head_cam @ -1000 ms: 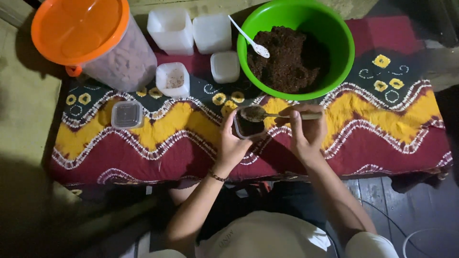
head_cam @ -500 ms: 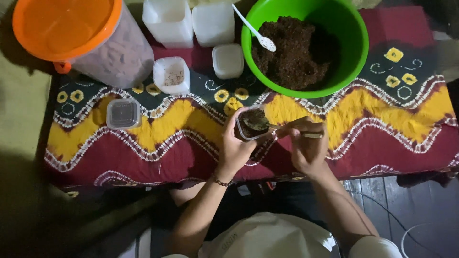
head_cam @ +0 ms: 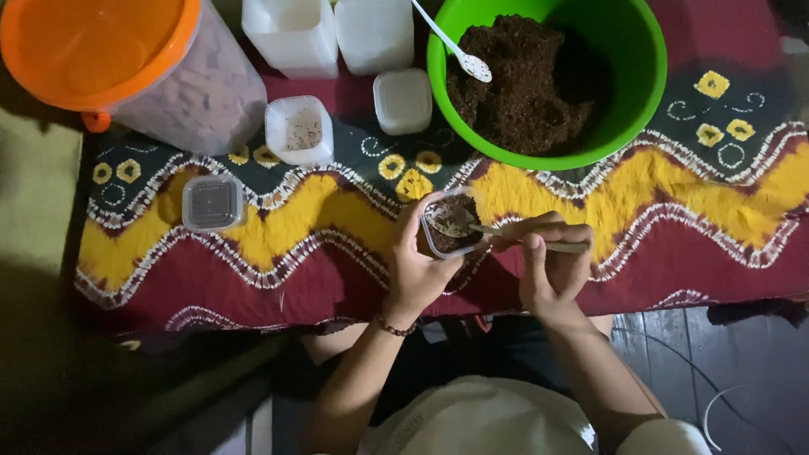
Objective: Packing soil from a large bowl into a small plastic container using a spoon.
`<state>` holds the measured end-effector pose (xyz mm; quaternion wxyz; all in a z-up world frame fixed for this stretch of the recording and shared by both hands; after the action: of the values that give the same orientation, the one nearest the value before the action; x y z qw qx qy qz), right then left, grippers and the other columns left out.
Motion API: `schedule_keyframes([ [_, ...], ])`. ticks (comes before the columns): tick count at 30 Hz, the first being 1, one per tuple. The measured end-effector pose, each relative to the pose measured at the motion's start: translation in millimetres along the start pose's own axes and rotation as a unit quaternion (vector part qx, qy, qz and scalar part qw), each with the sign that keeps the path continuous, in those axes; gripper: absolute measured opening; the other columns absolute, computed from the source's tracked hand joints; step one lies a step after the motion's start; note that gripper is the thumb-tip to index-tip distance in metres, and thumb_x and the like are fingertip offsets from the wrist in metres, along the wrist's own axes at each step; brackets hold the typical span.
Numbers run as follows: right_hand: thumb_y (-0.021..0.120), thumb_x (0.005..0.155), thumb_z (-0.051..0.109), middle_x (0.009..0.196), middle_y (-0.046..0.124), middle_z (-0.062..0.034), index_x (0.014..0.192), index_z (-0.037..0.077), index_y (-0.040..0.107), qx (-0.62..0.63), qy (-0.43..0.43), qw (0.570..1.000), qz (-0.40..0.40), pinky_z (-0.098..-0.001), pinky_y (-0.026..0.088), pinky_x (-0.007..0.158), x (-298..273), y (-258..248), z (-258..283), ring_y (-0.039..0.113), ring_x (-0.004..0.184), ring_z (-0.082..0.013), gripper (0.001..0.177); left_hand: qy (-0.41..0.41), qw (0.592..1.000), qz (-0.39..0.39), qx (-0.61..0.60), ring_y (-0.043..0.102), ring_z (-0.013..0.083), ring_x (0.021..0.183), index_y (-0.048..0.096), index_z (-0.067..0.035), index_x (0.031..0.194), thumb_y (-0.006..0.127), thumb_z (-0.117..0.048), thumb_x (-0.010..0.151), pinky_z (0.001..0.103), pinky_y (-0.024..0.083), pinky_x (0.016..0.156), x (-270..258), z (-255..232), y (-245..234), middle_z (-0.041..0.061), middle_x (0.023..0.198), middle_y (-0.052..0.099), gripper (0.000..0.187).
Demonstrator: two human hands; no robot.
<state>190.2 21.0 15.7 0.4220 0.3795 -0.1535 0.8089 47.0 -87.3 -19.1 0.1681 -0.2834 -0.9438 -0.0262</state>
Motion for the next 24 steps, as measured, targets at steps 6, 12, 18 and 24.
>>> schedule_keyframes([
  [6, 0.049, 0.104, -0.004, 0.093, 0.070, -0.0242, 0.108, -0.001, 0.049, 0.052, 0.054, 0.992, 0.104, -0.0397, 0.060, 0.066, 3.5, 4.2, -11.0, 0.074, 0.073, -0.0306, 0.005, 0.019, 1.000, 0.000, 0.004, 0.066, 0.0405, 0.113, 0.062, 0.002, 0.127, 0.090, -0.004, 0.072, 0.052, 0.052, 0.101, 1.0, -0.7, -0.5, 0.022, 0.116, 0.067, 0.062],
  [12, 0.052, 0.111, 0.005, 0.097, 0.065, -0.0164, 0.117, 0.009, 0.039, 0.130, 0.116, 0.981, 0.088, -0.0319, 0.070, 0.073, 17.6, -12.3, -25.5, 0.071, 0.079, -0.0224, 0.015, 0.011, 1.000, 0.015, 0.010, 0.066, 0.0413, 0.114, 0.063, 0.000, 0.127, 0.093, -0.002, 0.062, 0.053, 0.051, 0.103, 1.5, 0.6, 8.9, 0.022, 0.115, 0.067, 0.071],
  [18, 0.048, 0.106, -0.006, 0.095, 0.073, -0.0242, 0.110, -0.001, 0.050, 0.055, 0.032, 0.995, 0.077, -0.0401, 0.062, 0.068, 30.2, -16.9, -25.4, 0.073, 0.076, -0.0295, 0.007, 0.007, 0.999, 0.019, -0.038, 0.064, 0.0374, 0.119, 0.064, -0.001, 0.130, 0.095, -0.005, 0.063, 0.052, 0.048, 0.106, -4.8, 7.7, 6.1, 0.020, 0.122, 0.067, 0.074],
  [24, 0.046, 0.103, -0.009, 0.086, 0.069, -0.0248, 0.104, -0.007, 0.047, 0.025, 0.040, 0.993, 0.104, -0.0381, 0.059, 0.064, 34.8, -5.1, -15.6, 0.069, 0.065, -0.0317, 0.003, 0.018, 1.000, 0.008, 0.004, 0.067, 0.0359, 0.115, 0.064, 0.000, 0.128, 0.099, -0.007, 0.058, 0.049, 0.050, 0.105, -2.5, 1.5, -0.3, 0.020, 0.119, 0.068, 0.078],
])
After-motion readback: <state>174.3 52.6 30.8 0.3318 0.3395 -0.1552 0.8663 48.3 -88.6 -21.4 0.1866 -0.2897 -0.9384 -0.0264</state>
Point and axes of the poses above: each hand's wrist, its own x-axis towards the middle knuckle, its own y-axis out of the palm, z = x × y, the point moved 10 cm from there along x, towards the middle knuckle
